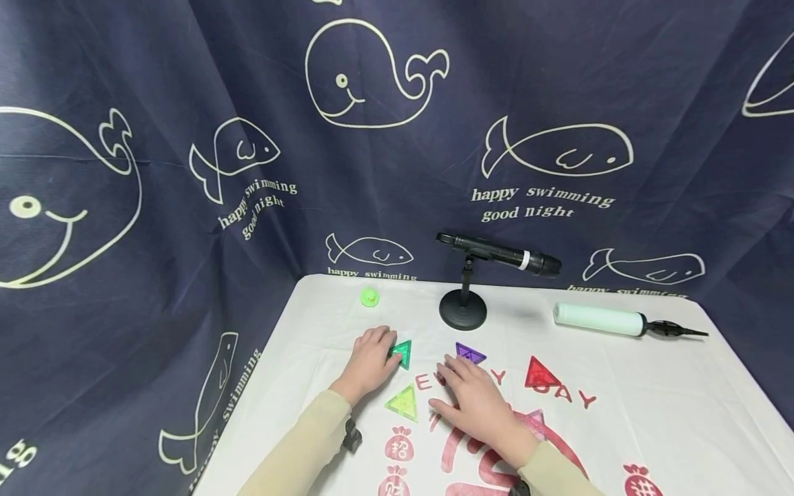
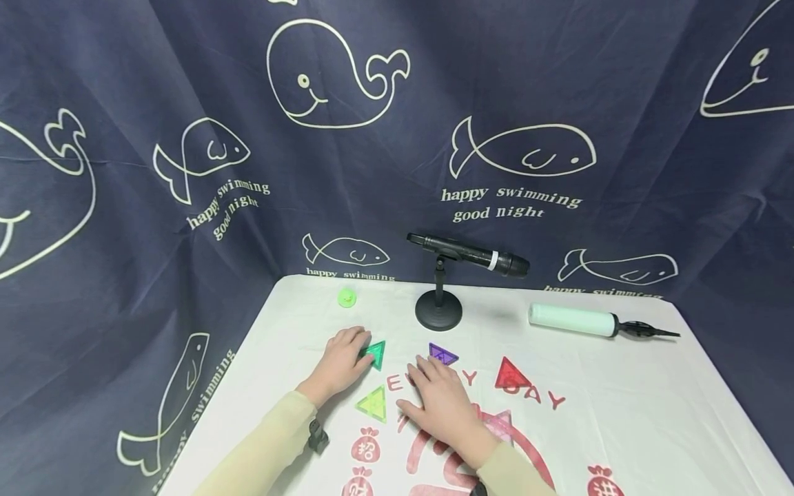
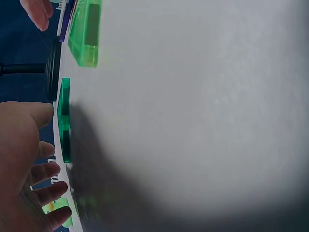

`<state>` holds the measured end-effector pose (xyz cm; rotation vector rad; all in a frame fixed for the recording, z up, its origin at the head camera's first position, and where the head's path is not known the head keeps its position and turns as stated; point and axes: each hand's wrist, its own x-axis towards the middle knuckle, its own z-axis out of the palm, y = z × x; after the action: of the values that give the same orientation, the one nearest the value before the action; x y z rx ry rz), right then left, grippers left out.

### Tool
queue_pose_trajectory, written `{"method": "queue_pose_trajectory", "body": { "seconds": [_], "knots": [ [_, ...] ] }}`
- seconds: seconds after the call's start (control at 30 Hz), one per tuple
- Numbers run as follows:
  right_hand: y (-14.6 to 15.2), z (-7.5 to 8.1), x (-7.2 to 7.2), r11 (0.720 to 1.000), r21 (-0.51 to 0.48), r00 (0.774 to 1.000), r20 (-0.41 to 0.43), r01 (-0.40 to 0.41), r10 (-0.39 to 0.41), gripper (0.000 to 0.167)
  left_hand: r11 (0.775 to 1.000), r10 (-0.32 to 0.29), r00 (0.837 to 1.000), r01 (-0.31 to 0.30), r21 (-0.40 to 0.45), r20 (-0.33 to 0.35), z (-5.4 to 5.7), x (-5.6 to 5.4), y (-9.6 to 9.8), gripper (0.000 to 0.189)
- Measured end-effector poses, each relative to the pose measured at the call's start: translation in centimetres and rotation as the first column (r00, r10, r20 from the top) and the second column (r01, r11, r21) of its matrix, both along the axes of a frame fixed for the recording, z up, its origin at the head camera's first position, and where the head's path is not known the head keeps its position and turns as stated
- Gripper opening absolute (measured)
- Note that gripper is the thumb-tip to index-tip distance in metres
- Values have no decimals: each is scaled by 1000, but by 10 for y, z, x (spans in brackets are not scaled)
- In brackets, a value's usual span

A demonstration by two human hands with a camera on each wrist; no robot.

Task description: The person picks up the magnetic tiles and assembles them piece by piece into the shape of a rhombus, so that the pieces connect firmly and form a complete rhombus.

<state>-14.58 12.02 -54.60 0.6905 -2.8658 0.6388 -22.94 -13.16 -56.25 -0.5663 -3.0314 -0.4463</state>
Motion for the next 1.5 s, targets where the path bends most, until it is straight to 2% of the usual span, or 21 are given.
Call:
{"method": "queue_pose_trajectory", "body": {
  "seconds": [0.13, 0.3, 0.57, 0.9, 1.2, 1.5],
  "knots": [
    [-12, -2, 1, 999, 8, 999, -9, -41, 41, 65, 1000, -6, 1000, 6, -13, -15, -1, 0, 2, 55],
    [-25, -3, 2, 996, 6, 994, -62, -92, 92, 59, 1000, -25, 999, 25, 5, -38, -1, 0, 4, 50],
    [-41, -5, 7, 990, 24, 985, -95, -142, 144, 50, 1000, -20, 998, 18, -21, -59, -4, -2, 6, 44],
    [-52, -9, 7, 988, 81, 986, -94, -133, 140, 44, 999, -21, 998, 19, -30, -63, -4, -1, 5, 38],
    [-55, -6, 8, 992, 72, 988, -100, -107, 114, 41, 998, -21, 999, 19, -58, -29, 1, 0, 6, 37],
    [-56, -7, 8, 990, 82, 986, -118, -112, 121, 40, 999, -29, 999, 28, -14, -35, -1, -2, 4, 35]
  ]
}}
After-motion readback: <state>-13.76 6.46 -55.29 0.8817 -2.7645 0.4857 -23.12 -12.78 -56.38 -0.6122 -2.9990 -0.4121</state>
